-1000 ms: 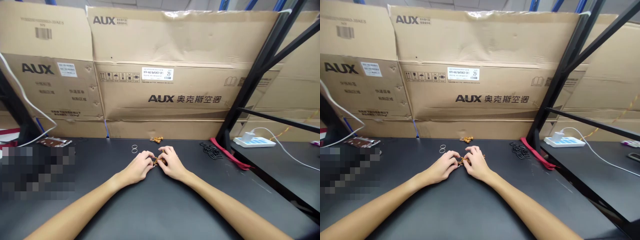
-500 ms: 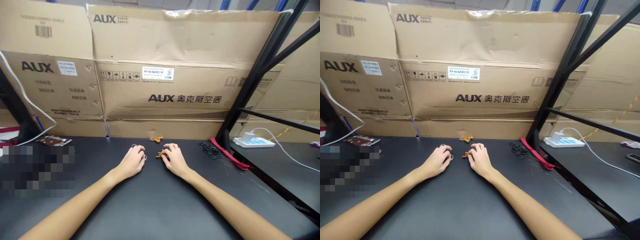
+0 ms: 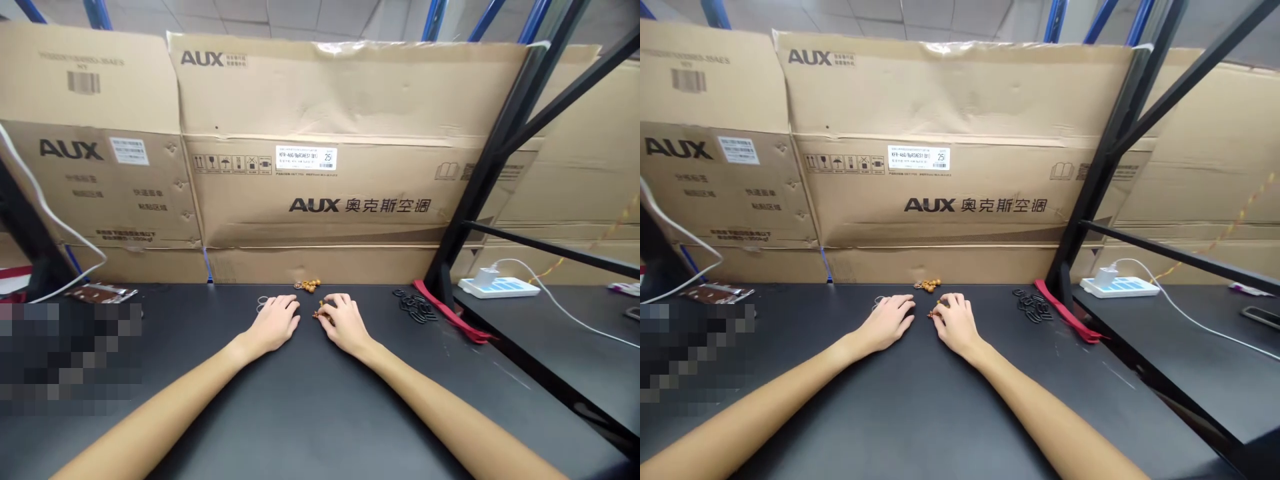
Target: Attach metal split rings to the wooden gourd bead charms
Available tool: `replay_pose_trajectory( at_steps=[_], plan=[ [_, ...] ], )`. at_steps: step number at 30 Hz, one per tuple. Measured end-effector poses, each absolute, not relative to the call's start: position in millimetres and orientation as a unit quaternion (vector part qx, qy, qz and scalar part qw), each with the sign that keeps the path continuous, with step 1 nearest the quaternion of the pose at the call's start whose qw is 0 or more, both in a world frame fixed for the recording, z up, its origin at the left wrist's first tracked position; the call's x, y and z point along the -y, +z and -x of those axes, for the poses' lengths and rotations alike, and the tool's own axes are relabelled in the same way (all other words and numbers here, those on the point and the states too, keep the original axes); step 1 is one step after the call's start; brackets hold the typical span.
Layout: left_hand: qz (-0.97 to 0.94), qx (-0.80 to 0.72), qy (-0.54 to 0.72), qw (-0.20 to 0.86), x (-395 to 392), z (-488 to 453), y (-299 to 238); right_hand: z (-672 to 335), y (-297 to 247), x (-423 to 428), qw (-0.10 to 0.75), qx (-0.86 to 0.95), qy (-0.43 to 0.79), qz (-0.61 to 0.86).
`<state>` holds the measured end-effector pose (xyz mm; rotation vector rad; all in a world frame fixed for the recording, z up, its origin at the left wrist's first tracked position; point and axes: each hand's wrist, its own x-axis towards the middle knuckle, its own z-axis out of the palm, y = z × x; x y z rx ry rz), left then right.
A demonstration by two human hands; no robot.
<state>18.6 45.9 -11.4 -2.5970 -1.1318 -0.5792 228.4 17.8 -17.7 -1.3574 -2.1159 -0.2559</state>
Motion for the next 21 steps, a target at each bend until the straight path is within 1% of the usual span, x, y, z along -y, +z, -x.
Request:
replay_pose_trajectory(
  at_steps=[3, 10, 16, 21],
  plan=[
    [0.871, 0.434, -0.186, 0.133, -63, -40, -13, -231, -20, -21, 0.304, 0.794, -0.101, 0.516],
    [0.848, 0.471, -0.207, 0.130, -86, -68, -16, -230, -18, -20, 0.302, 0.792, -0.098, 0.521],
    [0.875, 0.423, -0.191, 0.134, -55, -54, -14, -231, -20, -21, 0.296, 0.788, -0.108, 0.528],
    [0.900, 0.365, -0.209, 0.117, -13, -25, -13, -230, -18, -19, 0.309, 0.789, -0.107, 0.520]
  ],
)
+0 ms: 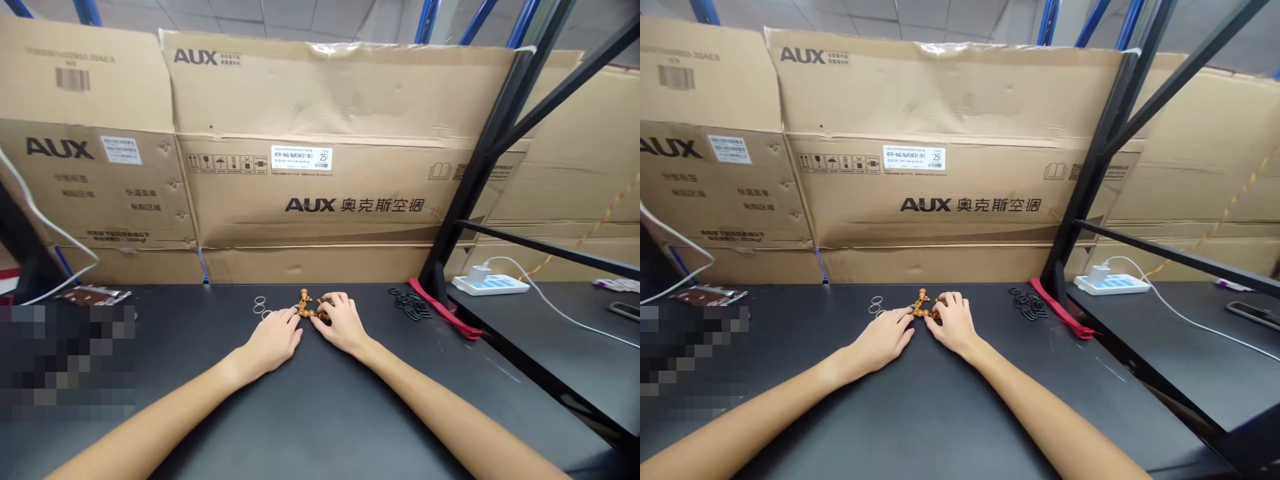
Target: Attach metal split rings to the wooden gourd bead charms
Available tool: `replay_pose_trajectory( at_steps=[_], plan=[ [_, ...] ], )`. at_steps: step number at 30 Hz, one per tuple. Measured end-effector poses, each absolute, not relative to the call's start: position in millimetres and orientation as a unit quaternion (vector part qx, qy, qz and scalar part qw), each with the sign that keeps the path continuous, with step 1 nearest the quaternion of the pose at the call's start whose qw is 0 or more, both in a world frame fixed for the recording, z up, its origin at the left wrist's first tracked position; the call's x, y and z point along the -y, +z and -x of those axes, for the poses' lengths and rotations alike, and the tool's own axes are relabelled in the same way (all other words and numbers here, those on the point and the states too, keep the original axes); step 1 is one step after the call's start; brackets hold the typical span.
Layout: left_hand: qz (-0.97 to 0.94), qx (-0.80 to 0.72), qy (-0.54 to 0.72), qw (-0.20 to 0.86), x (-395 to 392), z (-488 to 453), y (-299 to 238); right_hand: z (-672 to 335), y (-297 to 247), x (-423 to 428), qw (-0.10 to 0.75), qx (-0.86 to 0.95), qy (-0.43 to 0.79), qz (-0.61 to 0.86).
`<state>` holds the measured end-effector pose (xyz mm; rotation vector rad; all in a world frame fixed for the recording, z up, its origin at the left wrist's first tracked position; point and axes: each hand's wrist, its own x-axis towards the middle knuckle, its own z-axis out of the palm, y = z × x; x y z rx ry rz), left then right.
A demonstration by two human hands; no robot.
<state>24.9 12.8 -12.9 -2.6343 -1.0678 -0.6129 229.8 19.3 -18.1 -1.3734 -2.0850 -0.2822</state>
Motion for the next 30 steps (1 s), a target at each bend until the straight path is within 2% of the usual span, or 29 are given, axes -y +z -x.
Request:
replay_pose_trajectory(
  at_steps=[8, 14, 22, 30],
  plan=[
    [0.912, 0.345, -0.212, 0.068, 15, -6, -5, -216, -9, 0, 0.305, 0.849, -0.081, 0.425],
    [0.910, 0.348, -0.220, 0.055, 14, -7, -3, -215, -14, 0, 0.298, 0.856, -0.062, 0.417],
    [0.911, 0.348, -0.219, 0.045, 15, -6, 2, -214, -12, -3, 0.370, 0.812, -0.042, 0.450],
    [0.913, 0.341, -0.217, 0.049, 14, -7, 2, -213, -9, 0, 0.387, 0.832, 0.012, 0.398]
  ],
)
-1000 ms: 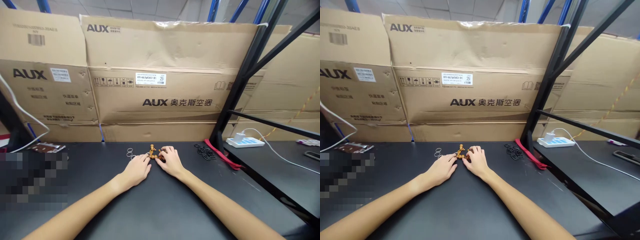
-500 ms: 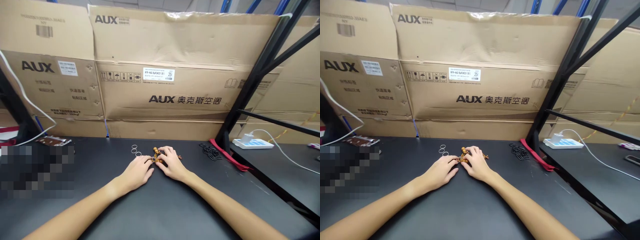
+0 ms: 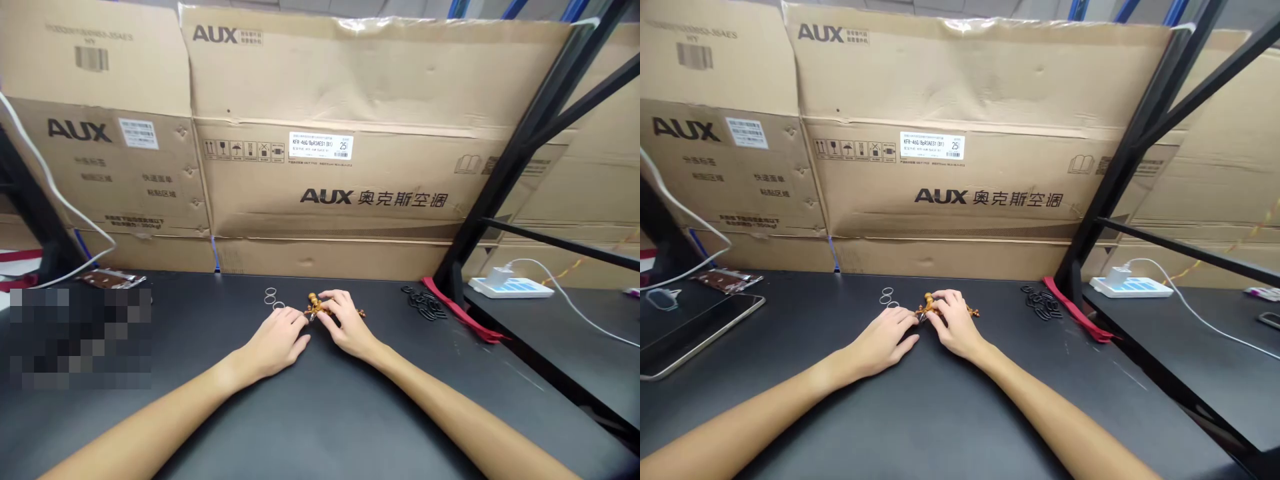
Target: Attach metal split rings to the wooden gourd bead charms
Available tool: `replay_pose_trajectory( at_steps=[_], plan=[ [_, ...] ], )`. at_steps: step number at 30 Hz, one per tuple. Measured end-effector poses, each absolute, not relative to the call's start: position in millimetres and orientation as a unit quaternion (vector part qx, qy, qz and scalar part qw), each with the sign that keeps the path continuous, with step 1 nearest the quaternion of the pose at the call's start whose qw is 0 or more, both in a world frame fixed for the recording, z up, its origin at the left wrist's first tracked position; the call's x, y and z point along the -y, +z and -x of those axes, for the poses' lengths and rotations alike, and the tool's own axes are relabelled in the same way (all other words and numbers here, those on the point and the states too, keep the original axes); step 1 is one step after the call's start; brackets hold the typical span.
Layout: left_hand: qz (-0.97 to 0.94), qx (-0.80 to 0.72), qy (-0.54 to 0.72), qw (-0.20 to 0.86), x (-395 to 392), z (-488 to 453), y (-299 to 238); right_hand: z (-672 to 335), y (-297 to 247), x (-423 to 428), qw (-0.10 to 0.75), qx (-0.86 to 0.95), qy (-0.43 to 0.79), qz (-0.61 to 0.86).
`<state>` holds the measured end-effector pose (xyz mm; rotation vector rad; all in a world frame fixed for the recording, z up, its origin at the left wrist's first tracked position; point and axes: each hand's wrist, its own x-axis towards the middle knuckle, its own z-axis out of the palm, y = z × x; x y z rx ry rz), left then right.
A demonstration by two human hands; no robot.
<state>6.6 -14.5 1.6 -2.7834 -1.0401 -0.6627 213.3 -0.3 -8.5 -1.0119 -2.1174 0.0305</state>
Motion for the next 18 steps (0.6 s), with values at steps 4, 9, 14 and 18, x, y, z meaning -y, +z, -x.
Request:
replay_pose_trajectory(
  at_steps=[4, 9, 14, 18],
  plan=[
    [0.894, 0.364, -0.257, 0.030, 14, -6, 0, -212, -7, 2, 0.384, 0.845, 0.046, 0.368],
    [0.888, 0.355, -0.293, -0.029, 13, -5, 1, -209, -3, 7, 0.366, 0.861, 0.055, 0.349],
    [0.893, 0.342, -0.287, -0.050, 7, -5, 1, -207, -3, 9, 0.349, 0.873, 0.049, 0.336],
    [0.887, 0.347, -0.303, -0.040, 4, -4, -1, -208, -4, 7, 0.367, 0.864, 0.042, 0.341]
  ],
)
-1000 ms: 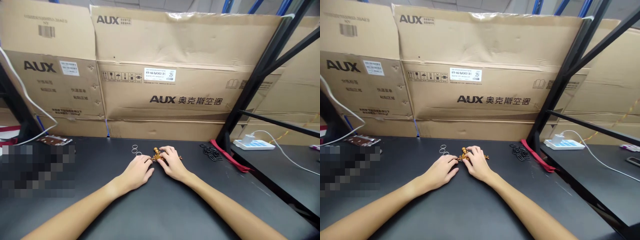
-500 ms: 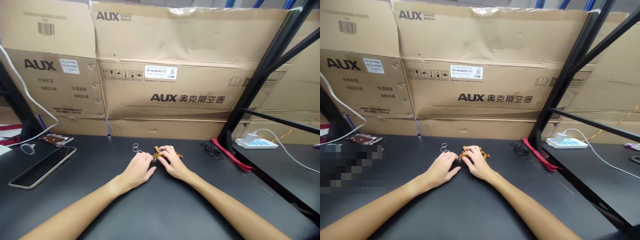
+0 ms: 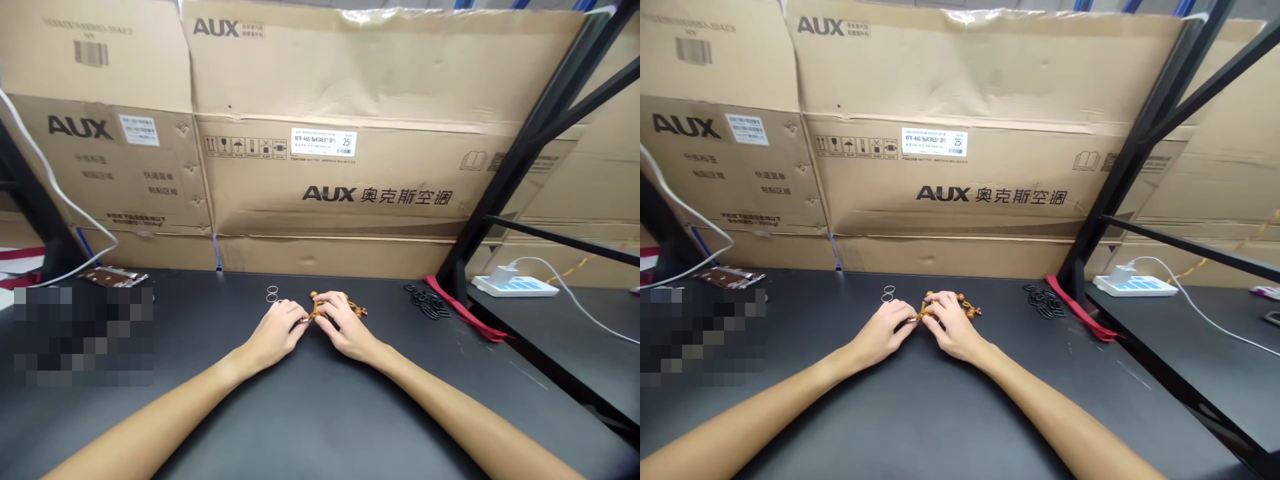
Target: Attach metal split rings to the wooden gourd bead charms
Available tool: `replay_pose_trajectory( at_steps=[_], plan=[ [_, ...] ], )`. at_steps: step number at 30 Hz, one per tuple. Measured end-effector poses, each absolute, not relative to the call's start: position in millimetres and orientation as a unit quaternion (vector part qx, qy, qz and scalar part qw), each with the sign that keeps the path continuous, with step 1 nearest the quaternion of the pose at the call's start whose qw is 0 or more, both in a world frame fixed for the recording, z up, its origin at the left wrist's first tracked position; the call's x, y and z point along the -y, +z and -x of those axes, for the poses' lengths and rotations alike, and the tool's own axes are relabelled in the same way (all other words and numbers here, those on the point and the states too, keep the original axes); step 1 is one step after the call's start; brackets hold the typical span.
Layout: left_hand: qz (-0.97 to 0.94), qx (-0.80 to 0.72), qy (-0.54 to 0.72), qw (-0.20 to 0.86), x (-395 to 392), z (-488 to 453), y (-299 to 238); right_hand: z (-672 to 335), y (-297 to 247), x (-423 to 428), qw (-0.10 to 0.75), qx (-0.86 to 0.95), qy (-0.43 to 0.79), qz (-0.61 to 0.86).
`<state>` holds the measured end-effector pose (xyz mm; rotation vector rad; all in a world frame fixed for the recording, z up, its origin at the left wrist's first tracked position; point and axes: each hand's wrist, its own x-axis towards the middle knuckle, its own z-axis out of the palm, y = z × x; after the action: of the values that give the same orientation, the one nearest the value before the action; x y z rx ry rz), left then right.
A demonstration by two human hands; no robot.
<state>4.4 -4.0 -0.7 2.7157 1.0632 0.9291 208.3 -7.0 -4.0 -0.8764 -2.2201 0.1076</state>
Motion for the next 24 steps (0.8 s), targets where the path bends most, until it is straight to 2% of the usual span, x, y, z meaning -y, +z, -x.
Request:
replay_pose_trajectory(
  at_steps=[6, 14, 20, 24],
  plan=[
    [-0.863, -0.382, 0.319, 0.093, 5.3, -3.0, -2.0, -210.5, -3.1, 7.3, 0.371, 0.858, 0.040, 0.352],
    [-0.816, -0.361, 0.352, 0.283, 2.2, -2.0, 0.8, -209.4, -4.6, 5.5, 0.345, 0.869, 0.031, 0.354],
    [-0.792, -0.367, 0.360, 0.330, 1.5, -0.7, 3.7, -210.4, -5.6, 4.6, 0.323, 0.880, 0.016, 0.349],
    [-0.798, -0.360, 0.361, 0.321, 0.8, -0.2, 3.3, -210.8, -7.1, 4.5, 0.321, 0.879, 0.012, 0.352]
  ],
)
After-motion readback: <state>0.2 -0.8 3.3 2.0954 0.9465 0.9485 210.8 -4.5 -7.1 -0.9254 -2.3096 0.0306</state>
